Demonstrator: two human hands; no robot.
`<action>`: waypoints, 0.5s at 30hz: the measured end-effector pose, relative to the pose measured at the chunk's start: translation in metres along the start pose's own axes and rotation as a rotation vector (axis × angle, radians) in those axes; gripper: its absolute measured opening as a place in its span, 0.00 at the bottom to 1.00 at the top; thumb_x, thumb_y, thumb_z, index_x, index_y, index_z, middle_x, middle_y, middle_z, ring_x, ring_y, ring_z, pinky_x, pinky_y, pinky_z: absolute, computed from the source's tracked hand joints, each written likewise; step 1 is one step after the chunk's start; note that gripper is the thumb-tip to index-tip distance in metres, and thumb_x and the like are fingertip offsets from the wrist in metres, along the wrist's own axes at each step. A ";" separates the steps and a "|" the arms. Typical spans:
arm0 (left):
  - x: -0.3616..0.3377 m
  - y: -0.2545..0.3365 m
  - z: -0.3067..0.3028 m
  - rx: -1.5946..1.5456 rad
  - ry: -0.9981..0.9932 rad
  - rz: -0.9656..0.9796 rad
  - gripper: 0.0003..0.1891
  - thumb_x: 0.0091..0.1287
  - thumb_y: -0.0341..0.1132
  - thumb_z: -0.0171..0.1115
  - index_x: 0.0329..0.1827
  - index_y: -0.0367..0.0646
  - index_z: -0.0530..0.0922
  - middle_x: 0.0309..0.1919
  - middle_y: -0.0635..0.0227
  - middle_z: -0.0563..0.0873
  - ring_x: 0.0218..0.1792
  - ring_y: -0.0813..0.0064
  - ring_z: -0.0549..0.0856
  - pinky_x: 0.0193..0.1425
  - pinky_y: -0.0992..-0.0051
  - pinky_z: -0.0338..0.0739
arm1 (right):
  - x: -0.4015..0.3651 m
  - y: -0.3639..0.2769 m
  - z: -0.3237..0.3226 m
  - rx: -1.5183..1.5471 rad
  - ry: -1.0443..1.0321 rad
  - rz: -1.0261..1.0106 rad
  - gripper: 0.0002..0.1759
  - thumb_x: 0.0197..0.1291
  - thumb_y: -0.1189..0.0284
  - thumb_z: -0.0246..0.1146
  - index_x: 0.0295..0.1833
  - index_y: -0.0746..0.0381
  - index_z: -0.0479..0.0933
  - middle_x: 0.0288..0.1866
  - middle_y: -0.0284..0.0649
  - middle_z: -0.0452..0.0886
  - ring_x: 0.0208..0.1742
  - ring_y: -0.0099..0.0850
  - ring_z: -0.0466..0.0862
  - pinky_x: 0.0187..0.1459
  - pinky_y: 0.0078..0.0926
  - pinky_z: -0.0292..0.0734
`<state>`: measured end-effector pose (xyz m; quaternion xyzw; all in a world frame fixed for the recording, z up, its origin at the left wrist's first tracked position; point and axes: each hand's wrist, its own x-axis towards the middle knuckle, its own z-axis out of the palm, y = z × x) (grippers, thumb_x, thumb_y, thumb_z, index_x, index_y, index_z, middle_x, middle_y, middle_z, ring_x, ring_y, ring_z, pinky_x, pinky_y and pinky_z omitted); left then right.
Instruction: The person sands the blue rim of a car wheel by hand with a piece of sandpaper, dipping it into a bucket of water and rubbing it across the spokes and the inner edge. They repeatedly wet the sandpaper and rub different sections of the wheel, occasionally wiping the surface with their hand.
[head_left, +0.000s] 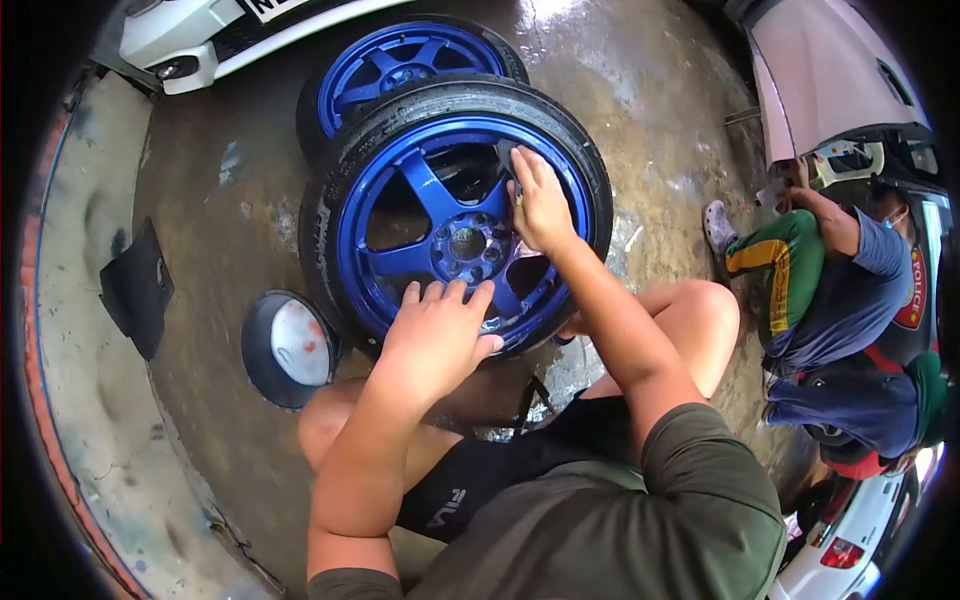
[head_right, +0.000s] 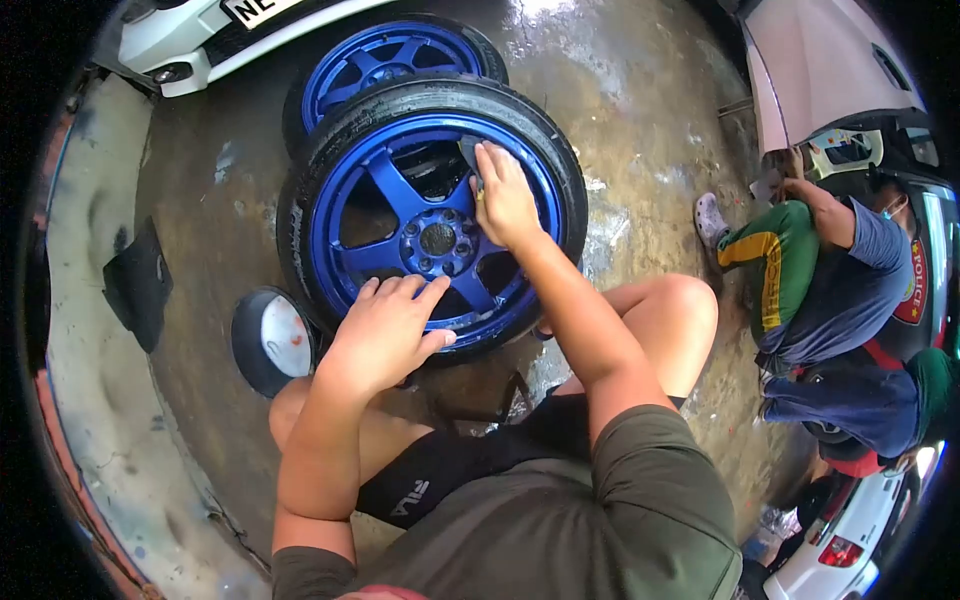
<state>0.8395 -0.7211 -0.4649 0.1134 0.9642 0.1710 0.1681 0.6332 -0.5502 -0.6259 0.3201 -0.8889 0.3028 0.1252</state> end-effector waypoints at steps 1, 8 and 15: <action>0.001 0.001 0.000 0.008 0.026 0.019 0.36 0.73 0.52 0.72 0.80 0.44 0.75 0.66 0.51 0.85 0.68 0.48 0.84 0.77 0.46 0.73 | -0.009 0.006 -0.005 0.049 -0.030 -0.017 0.32 0.76 0.76 0.60 0.83 0.68 0.68 0.82 0.59 0.72 0.83 0.58 0.72 0.84 0.49 0.65; 0.015 0.015 0.000 0.003 -0.089 0.030 0.35 0.73 0.52 0.72 0.79 0.44 0.75 0.67 0.51 0.85 0.70 0.51 0.83 0.80 0.45 0.71 | 0.010 0.013 -0.012 0.100 -0.156 -0.112 0.34 0.76 0.75 0.59 0.85 0.69 0.64 0.85 0.61 0.68 0.85 0.60 0.67 0.85 0.50 0.61; 0.024 0.020 0.010 0.025 -0.125 0.054 0.36 0.73 0.52 0.72 0.79 0.43 0.75 0.66 0.50 0.85 0.71 0.49 0.83 0.80 0.41 0.72 | -0.076 -0.022 0.014 -0.065 -0.355 -0.178 0.52 0.59 0.78 0.64 0.91 0.69 0.54 0.94 0.58 0.53 0.94 0.56 0.53 0.90 0.58 0.46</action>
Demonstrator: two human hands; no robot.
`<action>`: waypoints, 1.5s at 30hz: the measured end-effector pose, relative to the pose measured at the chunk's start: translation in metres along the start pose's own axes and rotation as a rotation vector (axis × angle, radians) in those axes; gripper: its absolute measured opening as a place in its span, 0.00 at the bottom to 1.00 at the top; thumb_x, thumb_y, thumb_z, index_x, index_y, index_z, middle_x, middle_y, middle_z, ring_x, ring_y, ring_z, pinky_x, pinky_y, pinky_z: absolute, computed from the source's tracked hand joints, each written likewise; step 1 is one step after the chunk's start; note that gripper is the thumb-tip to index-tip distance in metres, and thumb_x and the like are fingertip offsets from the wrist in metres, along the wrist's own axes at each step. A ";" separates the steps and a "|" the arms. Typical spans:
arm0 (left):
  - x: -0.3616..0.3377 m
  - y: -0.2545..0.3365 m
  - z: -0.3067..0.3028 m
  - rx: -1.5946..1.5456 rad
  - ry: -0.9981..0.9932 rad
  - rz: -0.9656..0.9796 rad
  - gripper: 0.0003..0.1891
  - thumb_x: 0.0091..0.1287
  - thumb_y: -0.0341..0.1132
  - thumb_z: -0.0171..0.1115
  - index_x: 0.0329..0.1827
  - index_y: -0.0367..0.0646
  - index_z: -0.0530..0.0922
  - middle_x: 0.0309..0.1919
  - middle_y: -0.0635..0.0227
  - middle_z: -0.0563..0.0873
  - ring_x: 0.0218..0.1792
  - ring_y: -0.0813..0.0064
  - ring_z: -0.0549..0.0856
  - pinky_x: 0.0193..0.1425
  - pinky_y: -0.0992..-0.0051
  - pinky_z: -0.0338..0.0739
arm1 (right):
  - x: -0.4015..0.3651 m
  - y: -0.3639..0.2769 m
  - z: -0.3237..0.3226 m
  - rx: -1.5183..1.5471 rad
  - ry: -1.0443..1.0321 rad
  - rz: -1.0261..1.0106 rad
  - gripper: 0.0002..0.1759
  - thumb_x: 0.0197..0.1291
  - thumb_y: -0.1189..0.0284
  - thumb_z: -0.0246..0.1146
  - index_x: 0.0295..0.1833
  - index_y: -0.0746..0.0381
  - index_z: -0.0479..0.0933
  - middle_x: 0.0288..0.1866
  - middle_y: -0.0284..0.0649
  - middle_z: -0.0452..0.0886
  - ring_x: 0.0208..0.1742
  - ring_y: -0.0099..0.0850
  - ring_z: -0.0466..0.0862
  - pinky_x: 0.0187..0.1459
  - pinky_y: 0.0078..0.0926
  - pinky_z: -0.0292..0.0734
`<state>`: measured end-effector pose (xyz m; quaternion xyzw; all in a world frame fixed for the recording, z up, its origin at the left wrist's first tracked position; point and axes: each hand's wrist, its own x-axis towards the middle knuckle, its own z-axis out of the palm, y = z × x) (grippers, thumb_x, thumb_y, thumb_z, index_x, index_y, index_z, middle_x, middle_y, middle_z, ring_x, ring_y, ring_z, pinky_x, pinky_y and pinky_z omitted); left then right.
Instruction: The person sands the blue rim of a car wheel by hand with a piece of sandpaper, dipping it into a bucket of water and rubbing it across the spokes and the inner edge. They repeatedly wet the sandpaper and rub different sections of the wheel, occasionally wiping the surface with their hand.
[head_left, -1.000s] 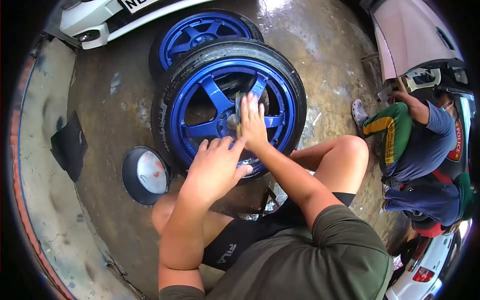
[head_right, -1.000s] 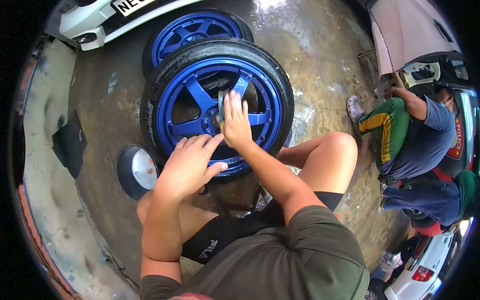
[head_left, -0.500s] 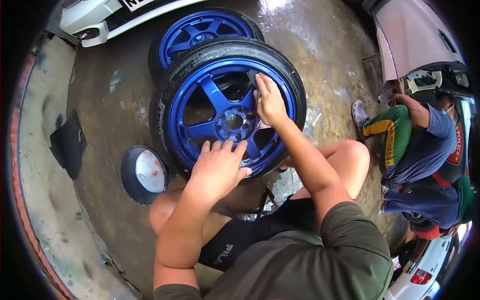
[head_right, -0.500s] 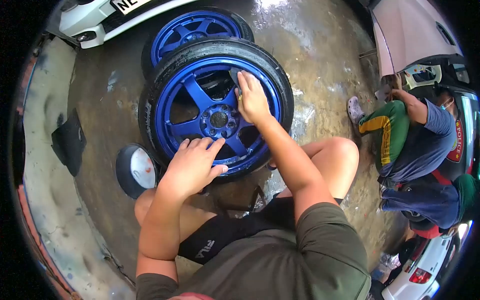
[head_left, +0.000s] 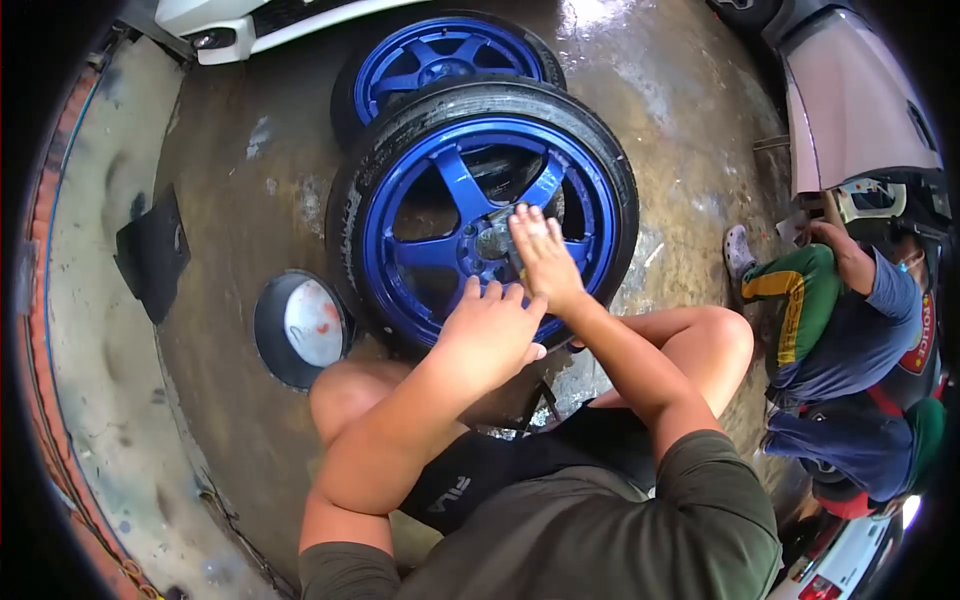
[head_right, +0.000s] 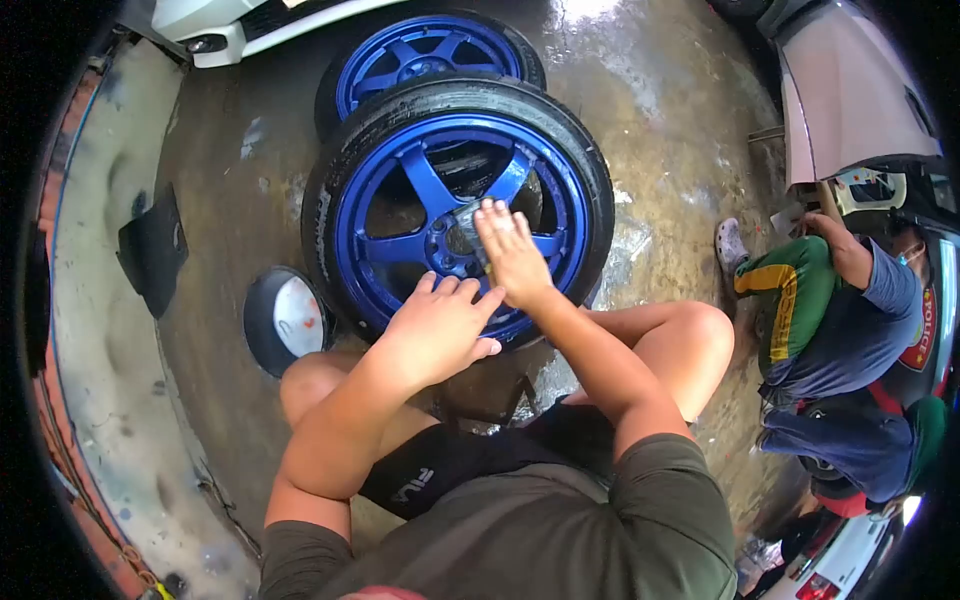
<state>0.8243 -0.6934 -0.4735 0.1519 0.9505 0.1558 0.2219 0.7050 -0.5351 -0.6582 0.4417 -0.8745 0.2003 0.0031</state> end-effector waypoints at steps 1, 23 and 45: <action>0.002 0.001 -0.001 0.003 -0.023 -0.001 0.36 0.73 0.52 0.72 0.79 0.44 0.75 0.66 0.50 0.85 0.71 0.50 0.83 0.80 0.41 0.72 | 0.007 -0.005 0.019 -0.016 0.030 -0.012 0.52 0.60 0.77 0.63 0.91 0.69 0.53 0.94 0.58 0.52 0.94 0.55 0.53 0.90 0.58 0.45; -0.026 -0.003 -0.004 0.000 0.118 0.030 0.36 0.72 0.53 0.73 0.78 0.43 0.76 0.63 0.51 0.86 0.67 0.51 0.85 0.79 0.44 0.72 | -0.034 0.027 0.013 -0.211 -0.007 0.016 0.47 0.66 0.75 0.59 0.90 0.70 0.53 0.94 0.58 0.52 0.95 0.53 0.51 0.90 0.58 0.45; -0.026 0.002 0.007 -0.022 0.126 0.065 0.36 0.72 0.52 0.73 0.80 0.44 0.76 0.64 0.53 0.86 0.67 0.51 0.85 0.79 0.43 0.73 | 0.078 0.034 -0.057 0.122 0.370 0.169 0.24 0.68 0.76 0.68 0.69 0.67 0.79 0.70 0.52 0.84 0.71 0.55 0.81 0.74 0.48 0.76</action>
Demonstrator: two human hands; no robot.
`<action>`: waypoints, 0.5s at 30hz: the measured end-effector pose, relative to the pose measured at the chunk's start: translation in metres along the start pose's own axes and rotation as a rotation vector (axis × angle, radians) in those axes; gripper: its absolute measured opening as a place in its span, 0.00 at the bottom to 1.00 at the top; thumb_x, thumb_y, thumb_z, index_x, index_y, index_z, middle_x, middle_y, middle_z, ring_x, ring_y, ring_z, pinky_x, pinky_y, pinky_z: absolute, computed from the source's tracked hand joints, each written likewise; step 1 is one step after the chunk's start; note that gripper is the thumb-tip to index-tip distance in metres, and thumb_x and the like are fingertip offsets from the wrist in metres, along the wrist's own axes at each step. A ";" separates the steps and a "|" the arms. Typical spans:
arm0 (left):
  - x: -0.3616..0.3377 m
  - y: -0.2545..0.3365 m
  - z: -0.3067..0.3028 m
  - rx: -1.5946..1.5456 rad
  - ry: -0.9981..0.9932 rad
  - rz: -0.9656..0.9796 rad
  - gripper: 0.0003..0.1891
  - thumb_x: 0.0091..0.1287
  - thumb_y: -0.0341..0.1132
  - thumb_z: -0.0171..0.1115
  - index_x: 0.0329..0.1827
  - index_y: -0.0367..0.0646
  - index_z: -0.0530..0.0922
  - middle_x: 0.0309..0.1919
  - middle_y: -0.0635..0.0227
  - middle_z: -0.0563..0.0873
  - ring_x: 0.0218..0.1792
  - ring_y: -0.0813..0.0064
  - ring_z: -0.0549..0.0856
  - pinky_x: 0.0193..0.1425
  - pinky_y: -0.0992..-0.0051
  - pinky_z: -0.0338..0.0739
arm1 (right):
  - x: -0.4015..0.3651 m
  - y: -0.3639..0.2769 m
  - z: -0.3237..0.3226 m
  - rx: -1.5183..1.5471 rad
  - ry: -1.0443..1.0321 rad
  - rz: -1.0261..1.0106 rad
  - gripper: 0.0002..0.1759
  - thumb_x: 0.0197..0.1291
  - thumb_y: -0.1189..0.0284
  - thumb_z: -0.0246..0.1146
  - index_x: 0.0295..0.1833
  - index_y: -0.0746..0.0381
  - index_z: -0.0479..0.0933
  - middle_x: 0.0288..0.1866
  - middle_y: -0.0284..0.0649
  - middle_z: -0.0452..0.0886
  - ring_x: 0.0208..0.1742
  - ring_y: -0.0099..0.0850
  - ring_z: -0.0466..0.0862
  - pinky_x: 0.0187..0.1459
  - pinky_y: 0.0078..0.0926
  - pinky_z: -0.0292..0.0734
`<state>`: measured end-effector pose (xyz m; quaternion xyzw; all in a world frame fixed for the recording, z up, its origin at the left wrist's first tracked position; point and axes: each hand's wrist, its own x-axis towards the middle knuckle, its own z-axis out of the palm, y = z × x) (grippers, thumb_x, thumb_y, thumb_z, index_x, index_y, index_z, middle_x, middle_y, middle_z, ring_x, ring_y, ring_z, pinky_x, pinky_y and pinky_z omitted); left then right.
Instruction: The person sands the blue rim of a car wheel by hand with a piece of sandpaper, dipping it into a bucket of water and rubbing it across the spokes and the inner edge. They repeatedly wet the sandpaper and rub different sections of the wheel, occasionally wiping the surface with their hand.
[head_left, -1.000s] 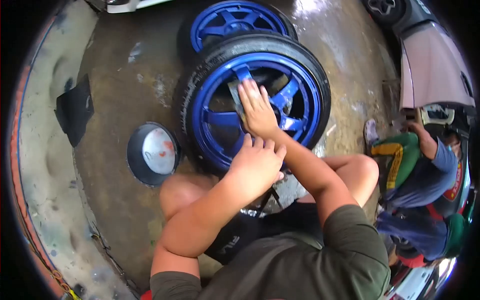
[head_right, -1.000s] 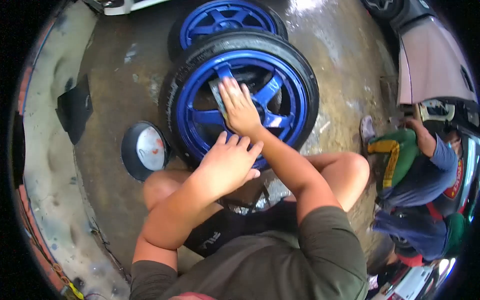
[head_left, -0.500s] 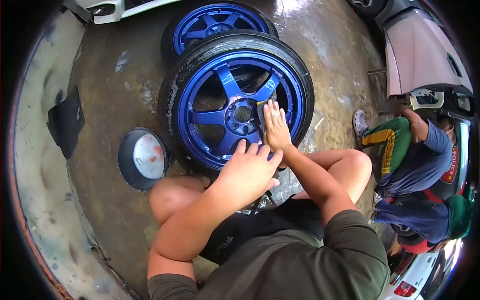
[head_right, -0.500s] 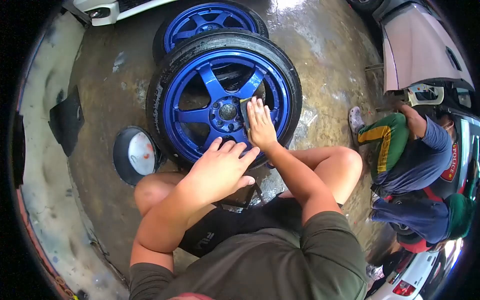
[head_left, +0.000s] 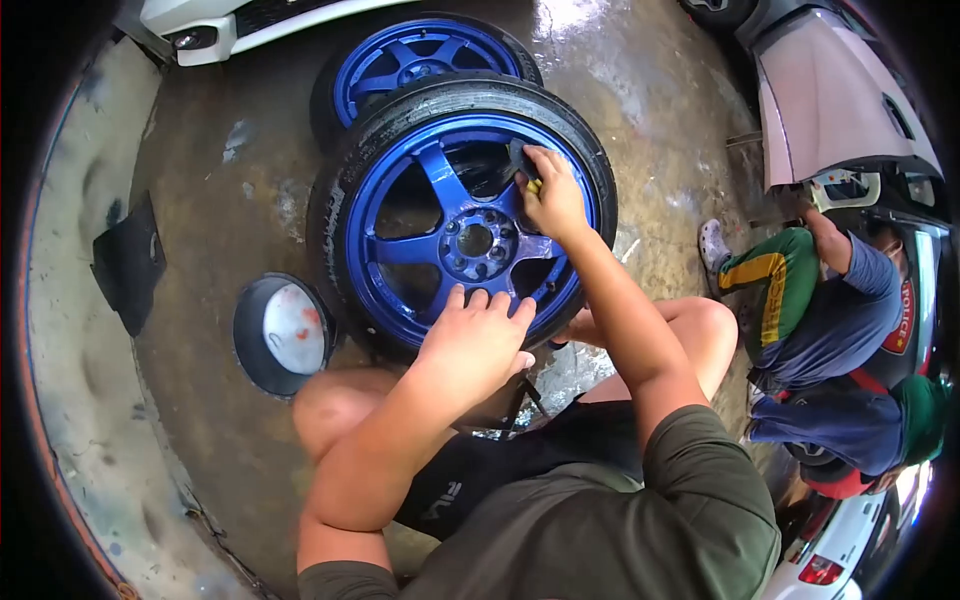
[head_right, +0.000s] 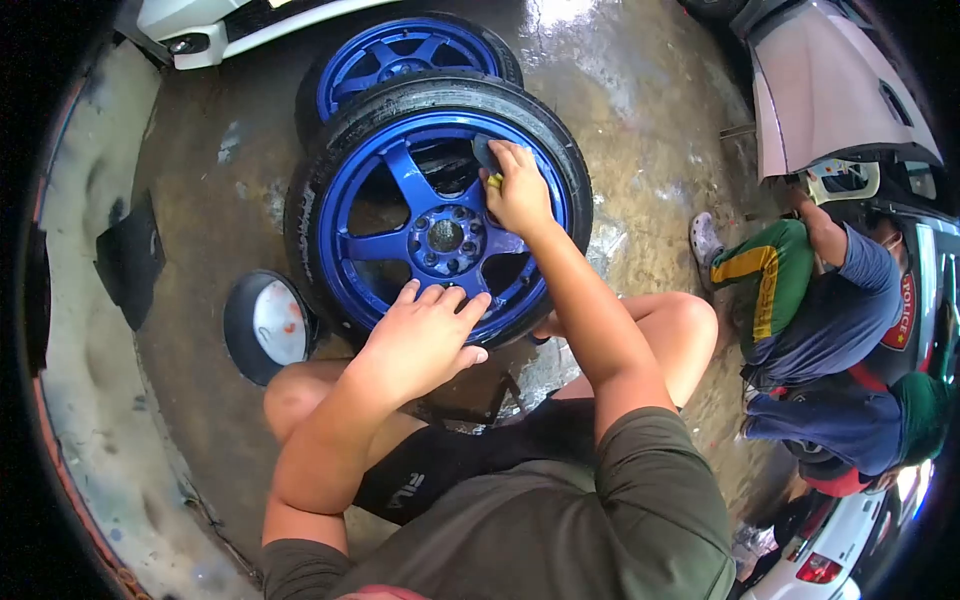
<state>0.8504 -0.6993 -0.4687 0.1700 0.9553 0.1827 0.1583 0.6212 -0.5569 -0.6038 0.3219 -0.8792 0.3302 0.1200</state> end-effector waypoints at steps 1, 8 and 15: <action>0.000 0.000 0.002 -0.002 0.017 0.013 0.37 0.72 0.52 0.73 0.80 0.44 0.75 0.64 0.53 0.86 0.67 0.51 0.85 0.79 0.43 0.74 | -0.001 0.005 0.003 0.011 0.013 -0.001 0.23 0.69 0.79 0.66 0.69 0.67 0.80 0.69 0.53 0.84 0.71 0.55 0.81 0.73 0.48 0.76; -0.003 0.002 0.004 0.034 0.025 0.003 0.37 0.71 0.53 0.73 0.78 0.43 0.76 0.63 0.54 0.87 0.67 0.52 0.85 0.78 0.44 0.73 | -0.011 0.015 0.010 0.103 0.034 -0.060 0.23 0.76 0.80 0.60 0.74 0.63 0.78 0.75 0.55 0.81 0.79 0.55 0.76 0.81 0.49 0.69; 0.002 0.000 0.002 0.029 -0.031 -0.011 0.36 0.73 0.53 0.72 0.78 0.43 0.76 0.64 0.53 0.86 0.68 0.52 0.84 0.79 0.43 0.73 | -0.018 0.017 0.000 0.053 -0.063 -0.019 0.27 0.74 0.77 0.61 0.77 0.57 0.76 0.79 0.56 0.74 0.80 0.60 0.73 0.80 0.52 0.70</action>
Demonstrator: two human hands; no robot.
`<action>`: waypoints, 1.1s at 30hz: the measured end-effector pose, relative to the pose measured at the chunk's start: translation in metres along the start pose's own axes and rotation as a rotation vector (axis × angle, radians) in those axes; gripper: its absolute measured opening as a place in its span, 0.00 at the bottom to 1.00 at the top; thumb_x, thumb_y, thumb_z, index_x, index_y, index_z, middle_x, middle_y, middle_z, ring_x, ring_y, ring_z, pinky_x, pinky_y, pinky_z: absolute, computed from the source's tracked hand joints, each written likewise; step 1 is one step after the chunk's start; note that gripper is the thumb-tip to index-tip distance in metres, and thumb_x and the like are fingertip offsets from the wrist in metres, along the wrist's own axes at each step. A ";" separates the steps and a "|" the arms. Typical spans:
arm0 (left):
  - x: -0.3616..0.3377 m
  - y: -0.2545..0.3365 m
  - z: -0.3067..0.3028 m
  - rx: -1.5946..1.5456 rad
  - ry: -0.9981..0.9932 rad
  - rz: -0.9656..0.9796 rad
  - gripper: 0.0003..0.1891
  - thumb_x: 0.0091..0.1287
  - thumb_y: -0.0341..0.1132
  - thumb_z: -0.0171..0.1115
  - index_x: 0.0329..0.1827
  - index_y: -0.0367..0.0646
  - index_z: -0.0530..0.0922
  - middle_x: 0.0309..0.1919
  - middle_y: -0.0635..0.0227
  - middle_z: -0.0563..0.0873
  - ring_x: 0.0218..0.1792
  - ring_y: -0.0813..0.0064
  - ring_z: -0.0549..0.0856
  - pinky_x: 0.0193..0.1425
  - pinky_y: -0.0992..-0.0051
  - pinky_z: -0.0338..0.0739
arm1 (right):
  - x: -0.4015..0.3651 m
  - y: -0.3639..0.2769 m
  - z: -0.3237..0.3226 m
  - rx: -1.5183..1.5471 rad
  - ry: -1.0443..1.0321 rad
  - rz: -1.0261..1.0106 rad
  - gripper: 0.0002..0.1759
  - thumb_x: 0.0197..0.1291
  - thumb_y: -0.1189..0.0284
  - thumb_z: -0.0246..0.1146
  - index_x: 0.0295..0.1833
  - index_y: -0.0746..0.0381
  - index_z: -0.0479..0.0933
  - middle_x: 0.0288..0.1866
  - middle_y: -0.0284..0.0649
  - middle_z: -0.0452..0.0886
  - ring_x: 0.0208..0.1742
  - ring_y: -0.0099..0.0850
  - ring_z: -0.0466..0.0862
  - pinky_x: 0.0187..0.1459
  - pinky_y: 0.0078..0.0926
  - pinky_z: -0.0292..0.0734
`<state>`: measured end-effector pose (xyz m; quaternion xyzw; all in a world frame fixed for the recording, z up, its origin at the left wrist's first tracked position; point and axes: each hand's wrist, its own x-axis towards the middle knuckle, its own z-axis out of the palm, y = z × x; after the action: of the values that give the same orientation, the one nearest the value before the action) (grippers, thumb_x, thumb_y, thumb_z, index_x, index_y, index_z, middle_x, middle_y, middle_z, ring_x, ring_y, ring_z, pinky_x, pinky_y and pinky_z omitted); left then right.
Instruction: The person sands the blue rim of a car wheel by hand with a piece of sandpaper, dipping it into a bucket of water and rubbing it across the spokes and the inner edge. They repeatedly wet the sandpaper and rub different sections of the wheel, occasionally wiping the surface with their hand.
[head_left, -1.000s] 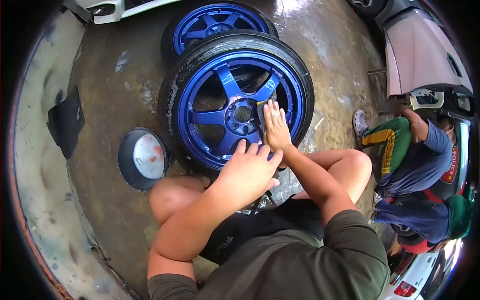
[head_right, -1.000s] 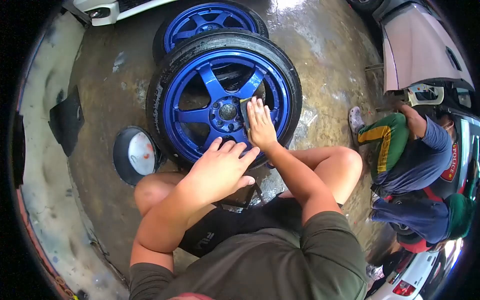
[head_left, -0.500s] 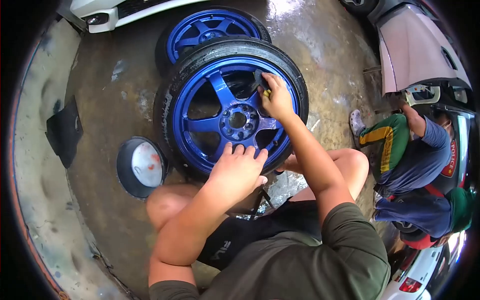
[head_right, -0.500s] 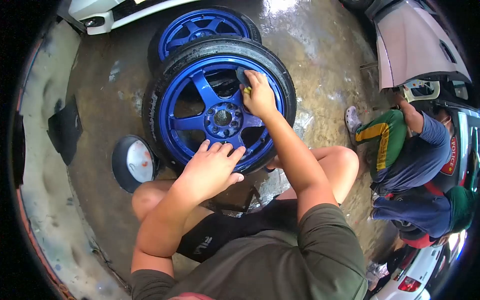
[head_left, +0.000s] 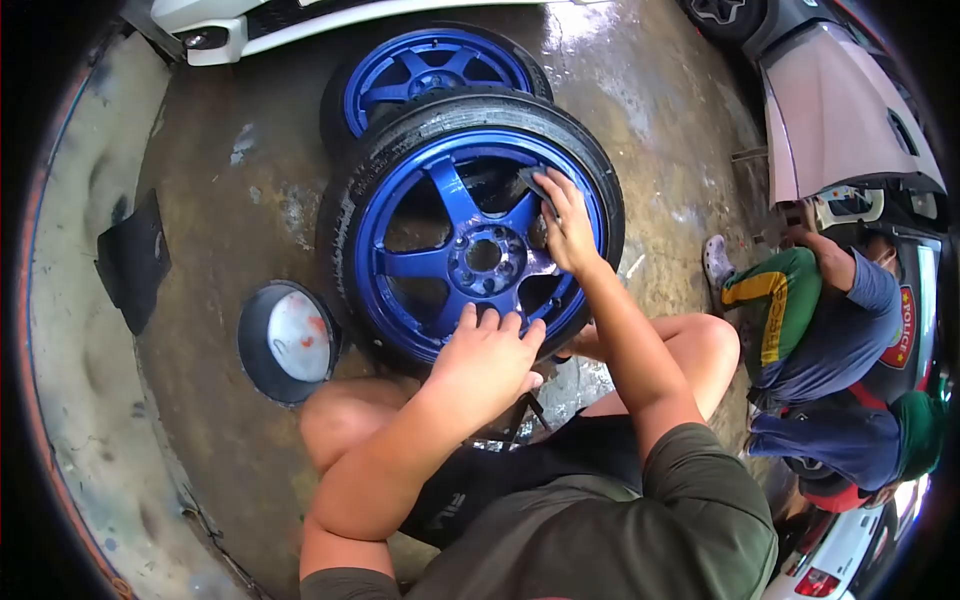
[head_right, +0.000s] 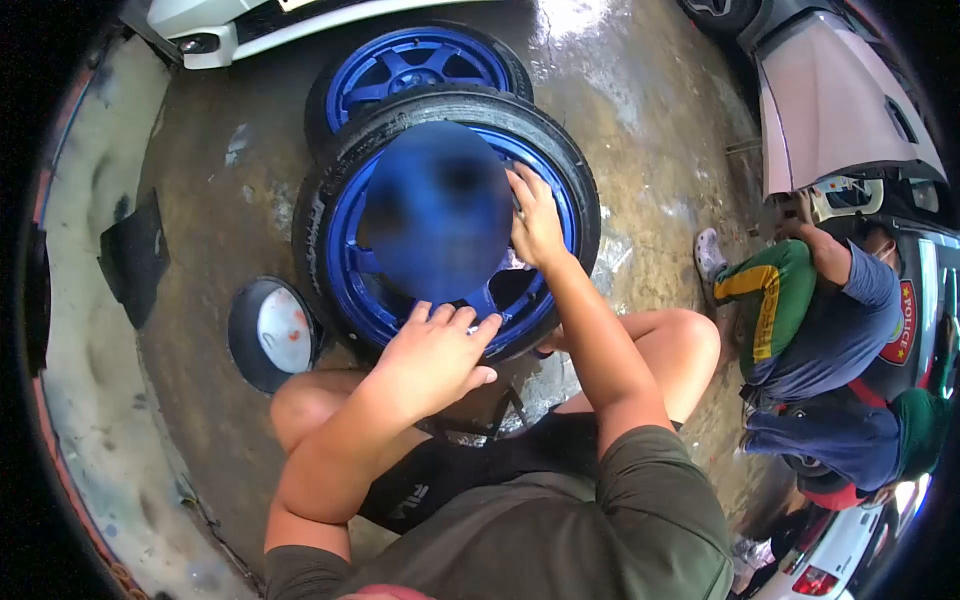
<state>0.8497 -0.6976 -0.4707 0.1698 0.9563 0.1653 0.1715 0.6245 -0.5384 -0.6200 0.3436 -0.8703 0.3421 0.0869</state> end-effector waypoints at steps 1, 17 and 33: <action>0.001 0.000 0.000 -0.012 0.003 0.001 0.36 0.73 0.53 0.72 0.78 0.43 0.76 0.64 0.53 0.86 0.68 0.52 0.84 0.79 0.43 0.72 | 0.003 -0.004 -0.005 0.002 -0.015 -0.001 0.28 0.74 0.77 0.60 0.78 0.58 0.75 0.79 0.55 0.74 0.80 0.60 0.73 0.80 0.52 0.70; 0.015 0.006 -0.002 0.025 -0.035 0.010 0.37 0.70 0.53 0.74 0.79 0.44 0.76 0.63 0.52 0.86 0.66 0.51 0.85 0.79 0.43 0.72 | 0.010 0.000 -0.049 0.052 -0.390 0.160 0.39 0.75 0.77 0.60 0.89 0.59 0.60 0.89 0.52 0.65 0.88 0.51 0.67 0.85 0.41 0.68; 0.037 0.006 0.001 0.032 -0.143 0.023 0.36 0.72 0.53 0.73 0.78 0.43 0.77 0.63 0.52 0.86 0.68 0.52 0.85 0.78 0.44 0.73 | -0.009 0.000 -0.032 0.102 -0.228 0.070 0.40 0.76 0.69 0.63 0.90 0.53 0.60 0.89 0.54 0.63 0.81 0.58 0.73 0.78 0.51 0.73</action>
<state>0.8186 -0.6780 -0.4797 0.1950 0.9421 0.1393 0.2345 0.6288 -0.5124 -0.5995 0.3538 -0.8673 0.3476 -0.0421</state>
